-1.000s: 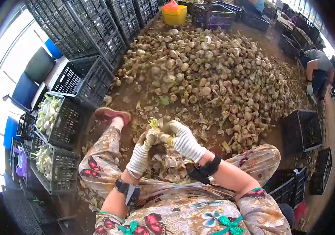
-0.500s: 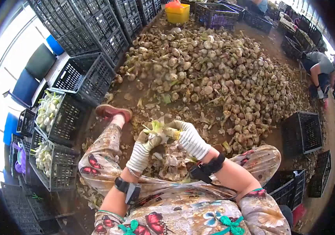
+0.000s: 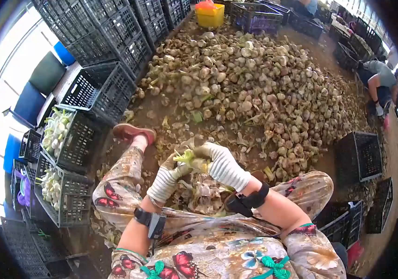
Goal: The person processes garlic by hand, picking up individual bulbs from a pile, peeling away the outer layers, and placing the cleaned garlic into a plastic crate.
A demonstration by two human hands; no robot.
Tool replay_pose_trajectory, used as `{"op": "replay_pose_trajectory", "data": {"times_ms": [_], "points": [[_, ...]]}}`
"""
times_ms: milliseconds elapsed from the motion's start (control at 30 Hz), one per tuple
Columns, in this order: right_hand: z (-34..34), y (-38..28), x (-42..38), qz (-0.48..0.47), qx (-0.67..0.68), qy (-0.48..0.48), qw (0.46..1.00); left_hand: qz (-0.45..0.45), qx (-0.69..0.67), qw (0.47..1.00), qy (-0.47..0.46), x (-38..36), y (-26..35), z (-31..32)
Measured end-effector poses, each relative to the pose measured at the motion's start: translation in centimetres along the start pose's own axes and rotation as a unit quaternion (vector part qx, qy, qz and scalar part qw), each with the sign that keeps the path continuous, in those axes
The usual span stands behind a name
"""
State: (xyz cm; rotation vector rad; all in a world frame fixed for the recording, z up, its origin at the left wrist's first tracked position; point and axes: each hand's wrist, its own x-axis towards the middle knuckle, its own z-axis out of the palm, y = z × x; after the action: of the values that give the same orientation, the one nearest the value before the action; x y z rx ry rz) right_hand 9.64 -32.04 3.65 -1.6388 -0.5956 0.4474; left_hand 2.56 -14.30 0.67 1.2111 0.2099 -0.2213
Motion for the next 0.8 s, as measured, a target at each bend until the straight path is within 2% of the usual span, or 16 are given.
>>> {"op": "replay_pose_trajectory", "data": {"times_ms": [33,67,133,200,300,333,433,467,567,700,733,800], "points": [[-0.2,0.5,0.1,-0.023,-0.066,-0.003,0.998,-0.008,-0.026,1.0,-0.008,0.0,0.1,0.0],[-0.2,1.0,0.1,-0.006,-0.001,0.002,1.0,-0.016,-0.051,0.998,-0.015,-0.1,0.3,0.1],[-0.2,0.6,0.1,0.099,0.151,0.021,0.983,-0.007,-0.096,0.995,-0.019,0.0,0.4,0.1],[-0.1,0.2,-0.2,0.204,0.299,0.039,0.931,0.022,-0.134,0.991,-0.013,0.5,-0.4,0.2],[1.8,0.4,-0.4,0.138,0.128,0.1,0.977,0.096,-0.048,0.994,-0.027,1.0,-1.8,0.0],[2.3,1.0,-0.4,-0.003,-0.009,0.112,0.994,0.102,-0.033,0.994,-0.008,0.9,-2.6,0.1],[2.7,1.7,-0.2,0.017,0.059,0.137,0.989,0.114,-0.005,0.993,0.015,0.4,-2.6,0.7],[2.4,1.7,-0.3,0.048,0.125,0.121,0.984,0.144,0.05,0.988,0.021,0.7,-2.8,0.4],[1.6,1.1,-0.3,0.064,0.141,0.074,0.985,0.213,0.208,0.953,0.063,2.1,-4.1,-1.0],[0.9,0.5,-0.2,0.096,0.145,0.047,0.984,0.125,-0.041,0.985,0.108,0.8,-1.6,0.9],[0.8,0.7,-0.2,0.051,0.134,0.046,0.989,0.12,-0.018,0.986,0.114,0.6,-1.4,0.9],[0.3,0.7,-0.2,0.053,0.12,0.054,0.99,0.084,-0.077,0.99,0.085,0.1,-0.8,0.8]]}}
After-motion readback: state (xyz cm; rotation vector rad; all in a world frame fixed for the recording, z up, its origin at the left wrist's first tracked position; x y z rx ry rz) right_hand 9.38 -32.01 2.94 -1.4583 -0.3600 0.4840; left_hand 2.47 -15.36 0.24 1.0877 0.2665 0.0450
